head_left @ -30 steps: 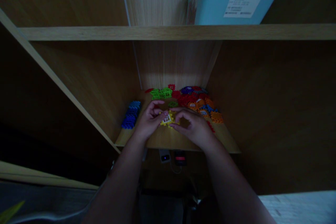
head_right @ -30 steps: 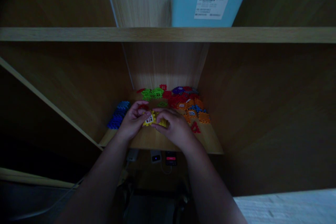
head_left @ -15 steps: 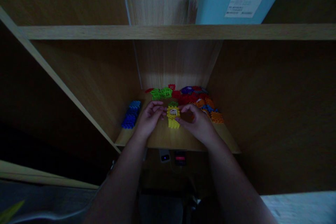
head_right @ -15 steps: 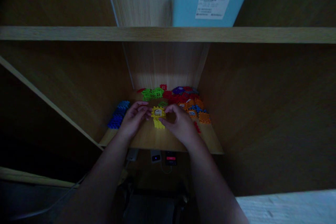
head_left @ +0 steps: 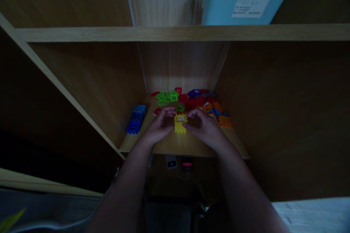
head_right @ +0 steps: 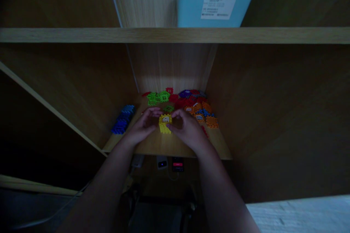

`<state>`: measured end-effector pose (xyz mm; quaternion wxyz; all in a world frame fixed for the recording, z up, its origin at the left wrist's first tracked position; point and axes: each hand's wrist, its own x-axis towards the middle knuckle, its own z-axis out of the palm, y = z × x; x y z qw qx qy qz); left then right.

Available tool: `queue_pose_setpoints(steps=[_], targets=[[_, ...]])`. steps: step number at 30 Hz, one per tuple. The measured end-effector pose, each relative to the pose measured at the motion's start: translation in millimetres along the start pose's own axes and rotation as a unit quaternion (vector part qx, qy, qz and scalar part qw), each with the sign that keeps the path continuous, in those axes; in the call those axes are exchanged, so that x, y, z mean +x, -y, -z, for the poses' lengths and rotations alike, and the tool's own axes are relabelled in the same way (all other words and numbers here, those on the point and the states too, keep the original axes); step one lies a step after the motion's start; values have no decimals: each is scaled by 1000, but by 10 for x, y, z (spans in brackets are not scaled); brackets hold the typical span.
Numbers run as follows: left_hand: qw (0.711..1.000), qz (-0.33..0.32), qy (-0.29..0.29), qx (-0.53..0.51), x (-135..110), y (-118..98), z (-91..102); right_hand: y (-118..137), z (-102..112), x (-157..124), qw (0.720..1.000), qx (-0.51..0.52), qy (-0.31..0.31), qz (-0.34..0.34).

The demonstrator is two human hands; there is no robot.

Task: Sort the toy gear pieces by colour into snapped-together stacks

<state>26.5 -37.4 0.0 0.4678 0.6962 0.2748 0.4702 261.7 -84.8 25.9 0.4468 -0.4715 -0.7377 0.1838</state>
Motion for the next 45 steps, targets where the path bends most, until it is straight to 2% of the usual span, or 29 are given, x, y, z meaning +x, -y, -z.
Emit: queue_pose_setpoints(steps=[8,25,31,38,45], targets=[[999,10,34,14,-7,105,-6,10,2,-3,1000,4,13,-7],[1000,13,20,-1,2,90,-11,-21,-5,-11,1000,11,26,-12],[1000,19,17,4,3,97,-14,14,53,-14,999,2,28,-16],[999,26,23,6,-2,90,-14,-133,139,-57,998,-27,51,-31],[999,30,25,10,-13,81,-25,-165,56,-59,994,-44,90,-37]])
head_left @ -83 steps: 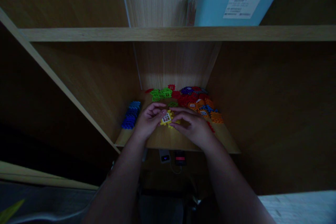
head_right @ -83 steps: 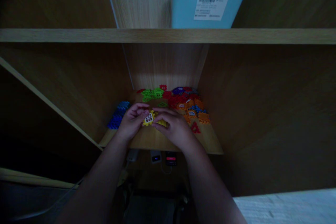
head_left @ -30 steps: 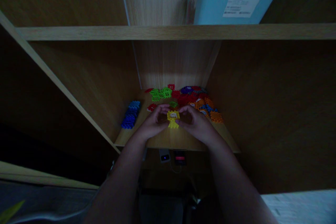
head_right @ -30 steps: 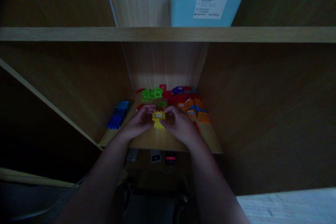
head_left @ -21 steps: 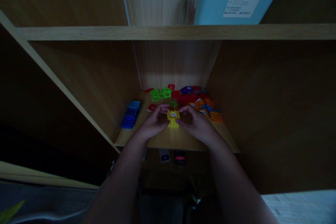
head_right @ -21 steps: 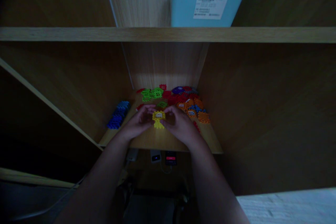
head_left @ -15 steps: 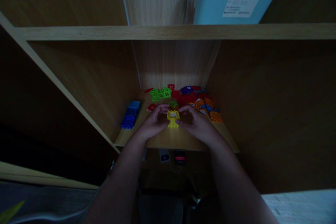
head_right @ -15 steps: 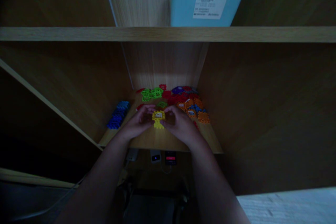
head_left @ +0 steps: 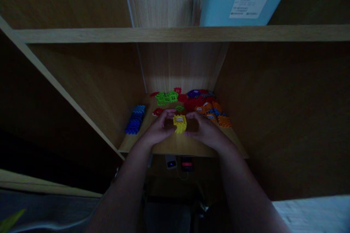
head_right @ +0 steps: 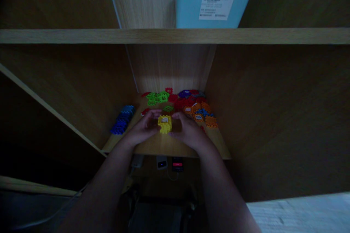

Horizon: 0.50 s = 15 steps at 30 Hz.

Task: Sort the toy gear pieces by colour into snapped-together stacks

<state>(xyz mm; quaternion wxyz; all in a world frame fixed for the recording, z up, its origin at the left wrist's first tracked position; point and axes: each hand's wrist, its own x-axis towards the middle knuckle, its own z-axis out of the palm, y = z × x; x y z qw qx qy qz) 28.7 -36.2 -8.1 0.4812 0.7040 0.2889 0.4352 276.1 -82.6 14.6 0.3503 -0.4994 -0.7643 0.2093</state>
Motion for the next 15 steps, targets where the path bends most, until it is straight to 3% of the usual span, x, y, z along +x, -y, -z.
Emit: queue_pose_setpoints(steps=[5,8,10,12,15], targets=[[999,-24,0,32,-16,-56,13,2,-74,27,1000,-19,-1,5],[987,-64,-90,115,-13,-101,64,-27,-97,29,1000,-21,-6,-6],[954,-58,-183,228,-8,-117,97,-39,-103,27,1000,-19,-7,-14],[904,-13,-238,355,-6,-116,107,-40,-105,24,1000,-19,-3,-19],[836,84,-224,493,-11,-78,70,-31,-106,22,999,-22,-2,-28]])
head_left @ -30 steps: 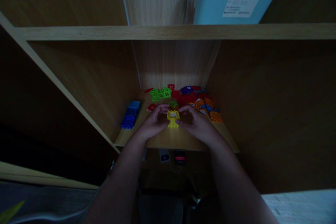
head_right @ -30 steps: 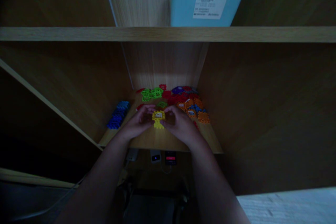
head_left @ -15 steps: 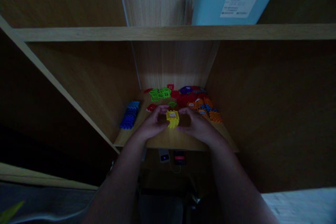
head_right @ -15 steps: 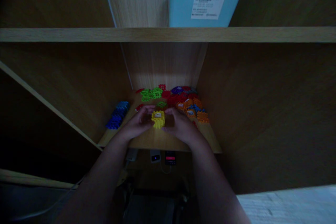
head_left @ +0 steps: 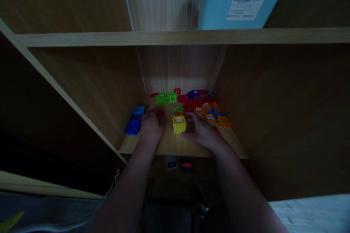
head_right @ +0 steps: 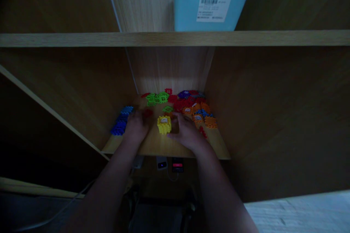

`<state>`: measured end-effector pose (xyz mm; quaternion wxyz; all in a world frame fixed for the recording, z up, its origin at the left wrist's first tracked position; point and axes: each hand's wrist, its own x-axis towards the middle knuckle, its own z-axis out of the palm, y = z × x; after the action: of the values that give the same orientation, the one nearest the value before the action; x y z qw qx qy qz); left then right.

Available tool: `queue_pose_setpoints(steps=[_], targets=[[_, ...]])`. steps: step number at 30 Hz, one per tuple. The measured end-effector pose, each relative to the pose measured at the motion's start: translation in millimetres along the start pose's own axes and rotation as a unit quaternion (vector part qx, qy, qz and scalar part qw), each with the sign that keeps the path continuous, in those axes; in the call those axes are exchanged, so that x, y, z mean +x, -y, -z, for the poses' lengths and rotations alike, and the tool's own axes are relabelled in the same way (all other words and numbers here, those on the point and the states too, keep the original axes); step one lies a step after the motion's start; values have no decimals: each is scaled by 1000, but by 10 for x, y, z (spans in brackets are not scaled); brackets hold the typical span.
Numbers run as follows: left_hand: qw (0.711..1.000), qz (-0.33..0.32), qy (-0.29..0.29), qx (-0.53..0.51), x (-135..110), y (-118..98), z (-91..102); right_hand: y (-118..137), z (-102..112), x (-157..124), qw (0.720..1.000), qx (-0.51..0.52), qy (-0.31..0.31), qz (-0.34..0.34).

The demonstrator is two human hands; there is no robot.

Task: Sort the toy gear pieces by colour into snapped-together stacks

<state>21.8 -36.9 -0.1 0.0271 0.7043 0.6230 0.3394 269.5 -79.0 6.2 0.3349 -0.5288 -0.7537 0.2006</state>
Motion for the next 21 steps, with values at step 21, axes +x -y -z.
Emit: queue_pose_setpoints(steps=[21], targets=[[998,-47,24,32,7,46,-197,-26,-38,11,999,-29,-10,10]])
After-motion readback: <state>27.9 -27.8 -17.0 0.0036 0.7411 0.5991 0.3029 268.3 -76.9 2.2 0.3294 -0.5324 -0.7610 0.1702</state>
